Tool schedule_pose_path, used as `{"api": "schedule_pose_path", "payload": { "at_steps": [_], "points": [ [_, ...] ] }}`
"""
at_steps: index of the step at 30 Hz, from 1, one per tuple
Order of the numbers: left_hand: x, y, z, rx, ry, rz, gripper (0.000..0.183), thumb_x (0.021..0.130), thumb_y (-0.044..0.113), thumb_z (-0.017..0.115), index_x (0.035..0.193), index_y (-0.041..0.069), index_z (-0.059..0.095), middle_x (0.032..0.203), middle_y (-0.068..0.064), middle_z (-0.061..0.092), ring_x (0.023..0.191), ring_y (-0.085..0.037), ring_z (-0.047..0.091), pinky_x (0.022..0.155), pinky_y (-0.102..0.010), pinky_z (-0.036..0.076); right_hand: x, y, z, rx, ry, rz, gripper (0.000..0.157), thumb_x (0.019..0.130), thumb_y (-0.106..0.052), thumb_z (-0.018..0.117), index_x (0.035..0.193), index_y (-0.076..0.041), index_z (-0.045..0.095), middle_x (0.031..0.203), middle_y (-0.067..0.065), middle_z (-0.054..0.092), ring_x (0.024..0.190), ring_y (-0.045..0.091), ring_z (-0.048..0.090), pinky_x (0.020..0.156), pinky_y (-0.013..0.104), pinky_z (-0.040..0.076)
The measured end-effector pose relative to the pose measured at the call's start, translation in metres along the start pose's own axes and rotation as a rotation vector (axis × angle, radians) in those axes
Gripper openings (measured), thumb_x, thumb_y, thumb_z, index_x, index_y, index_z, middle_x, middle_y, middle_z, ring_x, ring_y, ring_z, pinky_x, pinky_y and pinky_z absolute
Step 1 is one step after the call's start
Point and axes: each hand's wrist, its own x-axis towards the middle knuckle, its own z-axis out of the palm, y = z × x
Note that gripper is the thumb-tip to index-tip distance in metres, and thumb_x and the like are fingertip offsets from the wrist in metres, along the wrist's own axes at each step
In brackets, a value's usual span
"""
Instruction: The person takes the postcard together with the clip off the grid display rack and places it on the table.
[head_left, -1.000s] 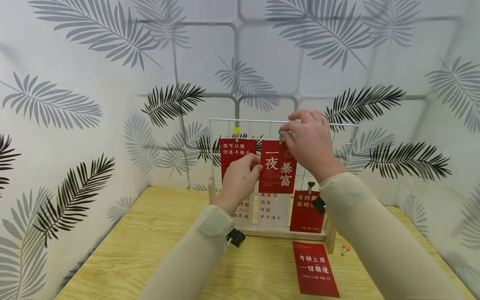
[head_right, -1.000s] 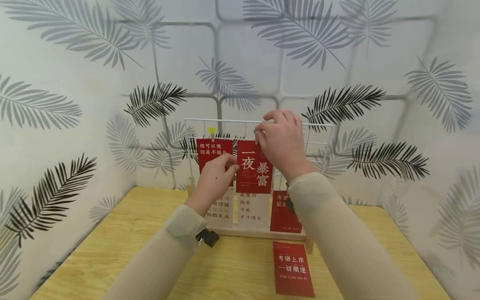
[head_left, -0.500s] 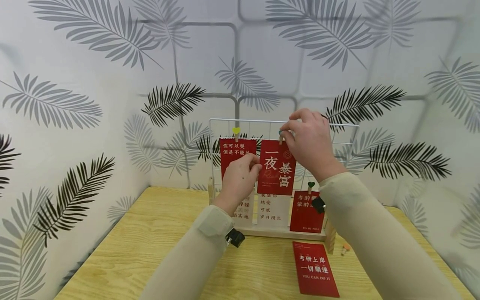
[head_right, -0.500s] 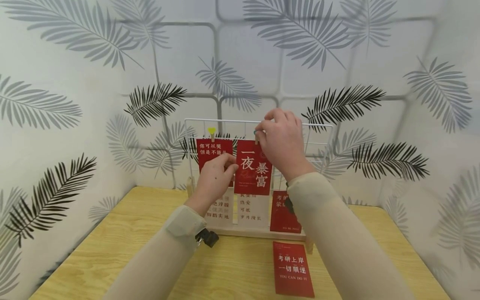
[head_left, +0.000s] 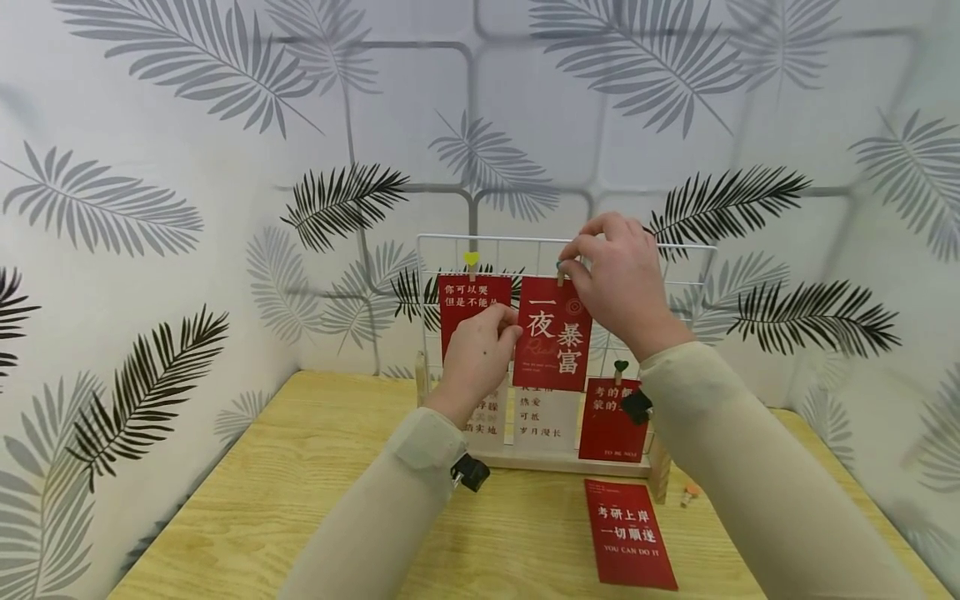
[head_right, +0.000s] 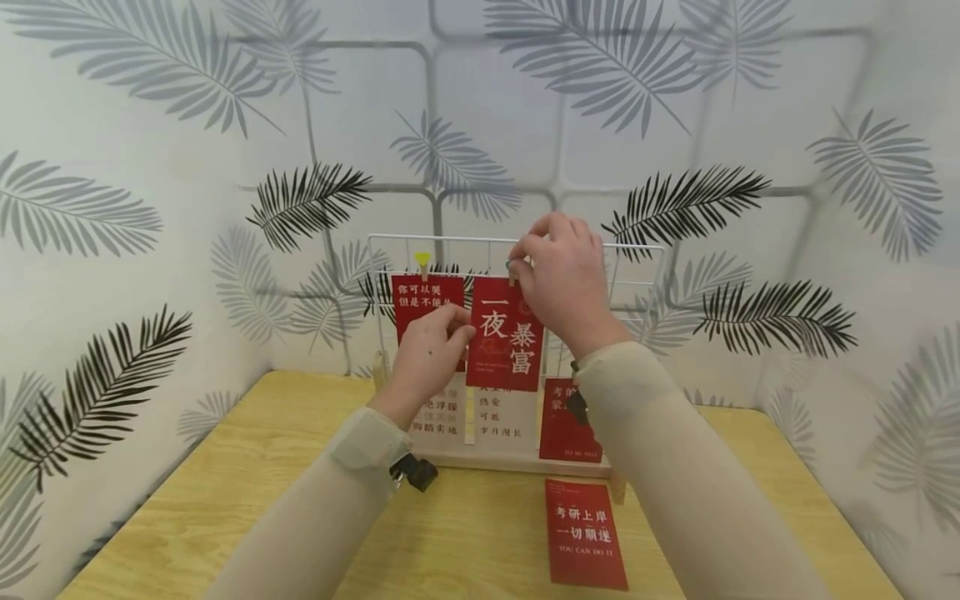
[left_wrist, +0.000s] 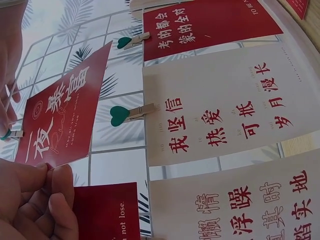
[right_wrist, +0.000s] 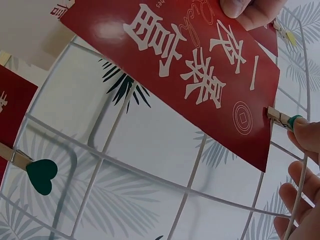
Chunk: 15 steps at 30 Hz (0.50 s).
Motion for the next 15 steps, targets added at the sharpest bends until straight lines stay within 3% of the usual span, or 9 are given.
{"api": "schedule_pose_path", "payload": {
  "at_steps": [15],
  "points": [
    [-0.0026, 0.0003, -0.0032, -0.030, -0.016, -0.002, 0.013, 0.103, 0.023, 0.061, 0.113, 0.017, 0.066, 0.089, 0.005, 0.064, 0.072, -0.014, 0.059, 0.064, -0.028, 0.052, -0.0040, 0.0008, 0.0009, 0.036, 0.023, -0.017, 0.007, 0.095, -0.013, 0.071, 0.094, -0.008, 0.077, 0.112, 0.012, 0.053, 0.119, 0.036, 0.046, 0.120, 0.054, 0.012]
  ]
}}
